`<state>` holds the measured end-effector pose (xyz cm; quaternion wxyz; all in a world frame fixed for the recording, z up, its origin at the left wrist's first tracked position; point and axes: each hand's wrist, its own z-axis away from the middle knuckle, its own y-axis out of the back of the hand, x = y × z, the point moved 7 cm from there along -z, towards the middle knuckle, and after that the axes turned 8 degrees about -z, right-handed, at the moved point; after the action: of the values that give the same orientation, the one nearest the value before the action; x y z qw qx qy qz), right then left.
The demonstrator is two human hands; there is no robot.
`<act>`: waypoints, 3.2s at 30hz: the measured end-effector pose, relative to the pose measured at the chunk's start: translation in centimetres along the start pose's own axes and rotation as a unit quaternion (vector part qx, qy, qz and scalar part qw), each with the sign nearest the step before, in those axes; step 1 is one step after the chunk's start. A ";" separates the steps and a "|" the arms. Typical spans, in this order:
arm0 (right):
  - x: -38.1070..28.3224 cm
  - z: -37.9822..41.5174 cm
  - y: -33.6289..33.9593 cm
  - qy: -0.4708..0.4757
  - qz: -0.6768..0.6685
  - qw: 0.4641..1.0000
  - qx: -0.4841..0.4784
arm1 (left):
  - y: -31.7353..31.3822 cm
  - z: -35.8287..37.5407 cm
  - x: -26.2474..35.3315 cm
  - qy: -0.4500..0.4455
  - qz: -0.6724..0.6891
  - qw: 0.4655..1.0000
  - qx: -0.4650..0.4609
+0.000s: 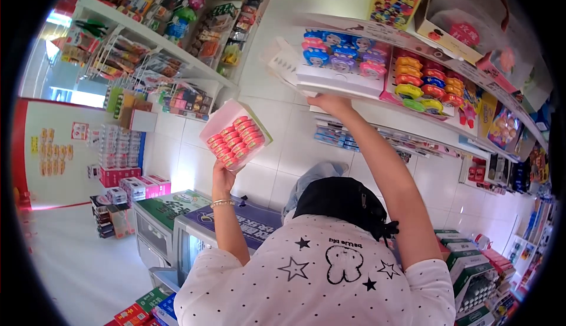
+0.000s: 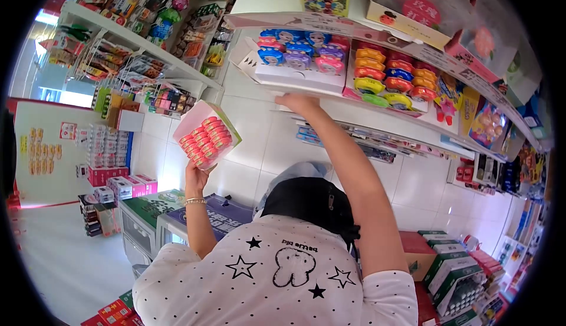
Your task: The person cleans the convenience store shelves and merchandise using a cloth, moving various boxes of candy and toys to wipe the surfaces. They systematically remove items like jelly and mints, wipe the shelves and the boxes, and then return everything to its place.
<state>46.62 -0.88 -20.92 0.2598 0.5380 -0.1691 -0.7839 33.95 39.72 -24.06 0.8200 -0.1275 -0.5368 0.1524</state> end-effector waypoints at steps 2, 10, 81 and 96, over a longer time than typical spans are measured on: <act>-0.6 -0.8 -0.2 0.041 -0.032 0.998 0.021 | 0.3 0.7 0.0 -0.005 0.000 1.000 0.021; -0.8 -2.6 -1.5 0.169 -0.095 0.977 0.084 | 0.8 3.5 0.3 -0.023 0.016 0.998 0.051; 29.8 99.7 -37.9 -0.643 -0.098 0.172 0.740 | -38.1 59.9 -60.9 0.433 -0.409 0.268 -0.757; 33.4 99.0 -44.4 -0.624 -0.107 0.215 0.743 | -32.3 65.6 -65.0 0.415 -0.486 0.227 -0.735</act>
<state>-65.12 13.87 -34.30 -0.5337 -0.1621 -0.7234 -0.4069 -47.22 -12.21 -41.06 0.3897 -0.4337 0.0446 -0.8112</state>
